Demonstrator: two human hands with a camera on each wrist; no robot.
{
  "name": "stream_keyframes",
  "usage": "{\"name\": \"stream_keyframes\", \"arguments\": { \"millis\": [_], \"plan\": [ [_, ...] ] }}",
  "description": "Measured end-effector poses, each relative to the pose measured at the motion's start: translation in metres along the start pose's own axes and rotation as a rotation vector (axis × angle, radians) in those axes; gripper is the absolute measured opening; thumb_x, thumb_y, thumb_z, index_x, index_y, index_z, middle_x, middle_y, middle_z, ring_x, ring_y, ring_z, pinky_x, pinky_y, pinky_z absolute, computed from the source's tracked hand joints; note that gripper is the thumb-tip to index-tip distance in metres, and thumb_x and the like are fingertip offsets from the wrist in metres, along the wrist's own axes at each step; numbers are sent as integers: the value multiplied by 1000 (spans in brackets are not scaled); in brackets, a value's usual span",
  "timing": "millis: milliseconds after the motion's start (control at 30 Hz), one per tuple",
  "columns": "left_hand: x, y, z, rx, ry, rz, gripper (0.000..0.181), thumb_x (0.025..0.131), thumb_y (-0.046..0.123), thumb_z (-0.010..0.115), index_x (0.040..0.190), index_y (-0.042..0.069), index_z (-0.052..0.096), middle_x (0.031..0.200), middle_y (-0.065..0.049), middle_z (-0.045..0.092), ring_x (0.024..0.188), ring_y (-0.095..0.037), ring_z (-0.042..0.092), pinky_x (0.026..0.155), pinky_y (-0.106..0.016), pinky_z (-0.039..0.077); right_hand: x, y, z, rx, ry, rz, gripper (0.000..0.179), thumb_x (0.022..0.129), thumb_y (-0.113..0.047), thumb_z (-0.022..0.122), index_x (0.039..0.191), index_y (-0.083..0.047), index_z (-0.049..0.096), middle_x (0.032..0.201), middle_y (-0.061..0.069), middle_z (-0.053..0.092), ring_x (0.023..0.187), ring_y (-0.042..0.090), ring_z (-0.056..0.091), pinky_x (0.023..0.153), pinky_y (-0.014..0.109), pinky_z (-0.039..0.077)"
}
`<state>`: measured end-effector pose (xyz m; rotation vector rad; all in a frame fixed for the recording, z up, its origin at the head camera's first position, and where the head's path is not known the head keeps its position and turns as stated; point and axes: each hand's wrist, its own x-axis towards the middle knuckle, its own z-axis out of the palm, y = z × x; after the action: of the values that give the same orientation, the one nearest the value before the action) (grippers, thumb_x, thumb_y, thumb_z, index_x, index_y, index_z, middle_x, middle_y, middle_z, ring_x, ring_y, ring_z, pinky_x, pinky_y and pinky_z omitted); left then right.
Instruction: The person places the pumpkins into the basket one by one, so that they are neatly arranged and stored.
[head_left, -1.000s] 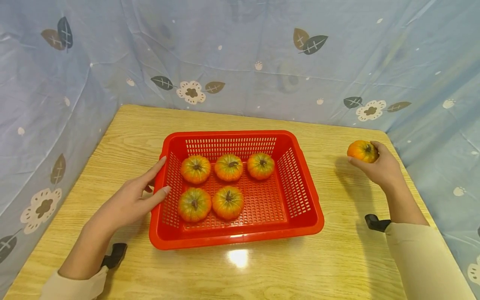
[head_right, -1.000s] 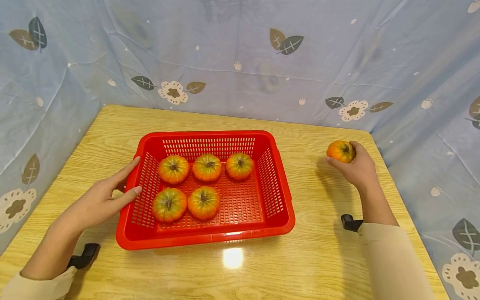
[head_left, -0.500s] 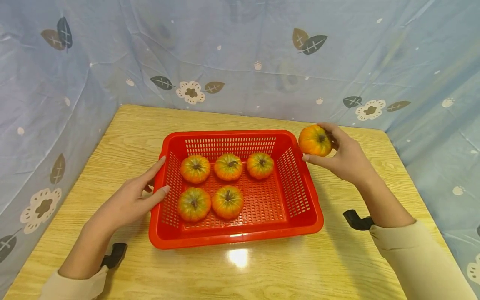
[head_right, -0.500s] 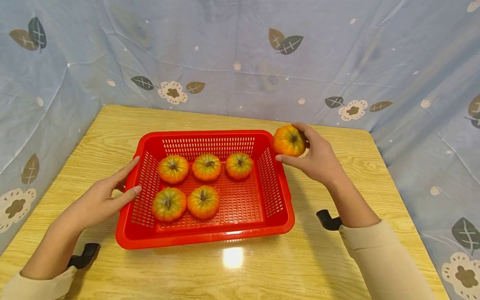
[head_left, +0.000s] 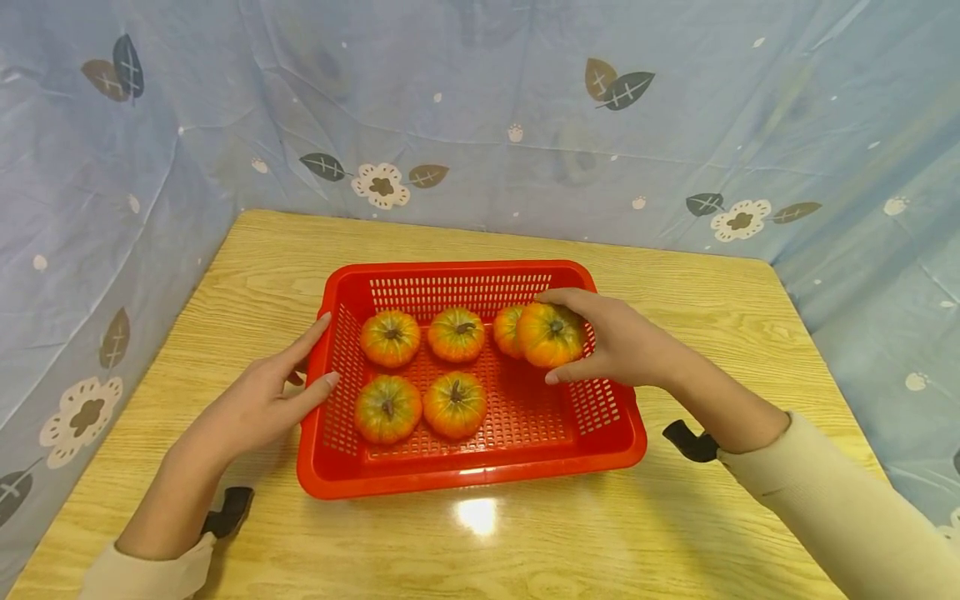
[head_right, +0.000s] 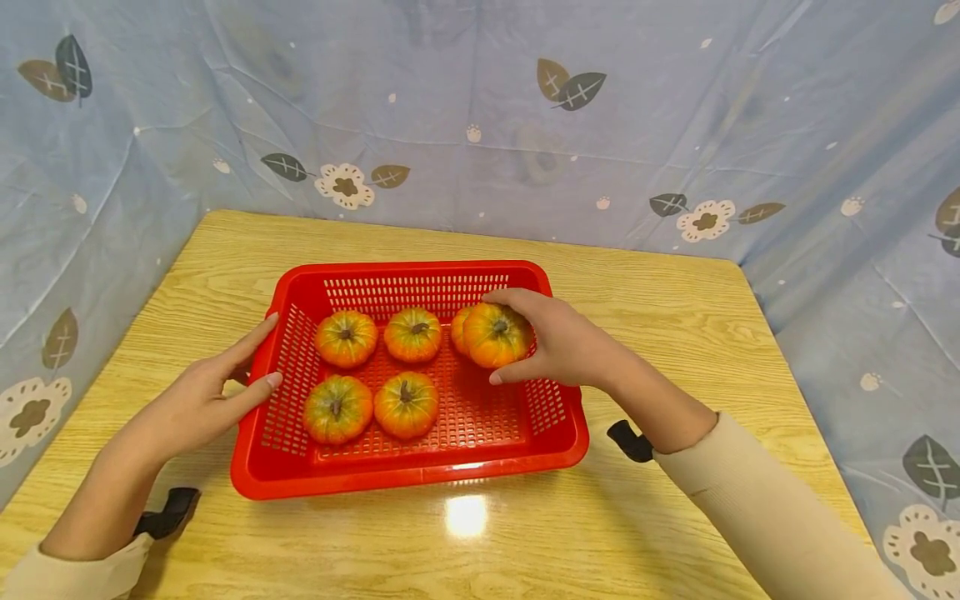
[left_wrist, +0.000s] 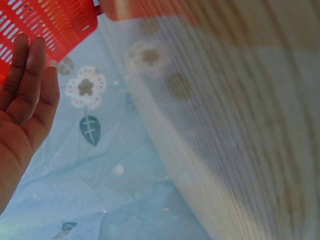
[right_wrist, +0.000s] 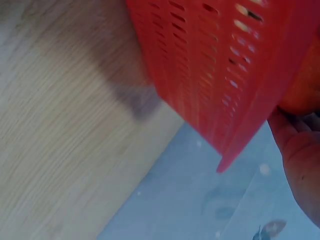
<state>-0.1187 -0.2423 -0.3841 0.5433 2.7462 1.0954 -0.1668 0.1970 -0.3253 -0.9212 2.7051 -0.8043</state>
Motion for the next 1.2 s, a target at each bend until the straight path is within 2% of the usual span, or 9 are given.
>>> {"name": "stream_keyframes", "arguments": {
  "millis": [333, 500, 633, 800, 1200],
  "plan": [
    [0, 1, 0, -10, -8, -5, 77, 102, 36, 62, 164, 18, 19, 127, -16, 64, 98, -21, 65, 78, -36, 55, 9, -15, 22, -78, -251, -41, 88, 75, -31, 93, 148, -10, 49, 147, 5, 52, 134, 27, 48, 111, 46, 39],
    [-1, 2, 0, -24, -15, -13, 77, 102, 37, 62, 164, 20, 18, 129, -15, 63, 99, -21, 64, 77, -33, 55, 12, -16, 34, -80, -327, -98, 83, 74, -30, 94, 143, -10, 53, 140, 1, 56, 128, 23, 53, 110, 44, 40],
    [-1, 2, 0, -21, -11, -11, 77, 103, 37, 61, 164, 20, 18, 129, -15, 63, 100, -22, 63, 76, -33, 55, 13, -14, 41, -79, -388, -104, 81, 74, -29, 94, 142, -11, 54, 137, -2, 56, 124, 20, 54, 109, 43, 41],
    [-1, 2, 0, -16, -8, -8, 77, 103, 37, 61, 164, 19, 19, 129, -15, 63, 100, -22, 63, 77, -33, 55, 13, -14, 47, -90, -443, -88, 83, 75, -29, 93, 144, -10, 52, 141, -2, 55, 126, 19, 52, 110, 42, 40],
    [0, 0, 0, -2, -3, -1, 77, 102, 36, 62, 164, 19, 19, 129, -15, 63, 99, -21, 64, 77, -35, 55, 17, -10, 55, -144, -501, -64, 87, 73, -30, 94, 145, -11, 50, 143, 0, 53, 130, 19, 51, 111, 41, 39]
  ]
}}
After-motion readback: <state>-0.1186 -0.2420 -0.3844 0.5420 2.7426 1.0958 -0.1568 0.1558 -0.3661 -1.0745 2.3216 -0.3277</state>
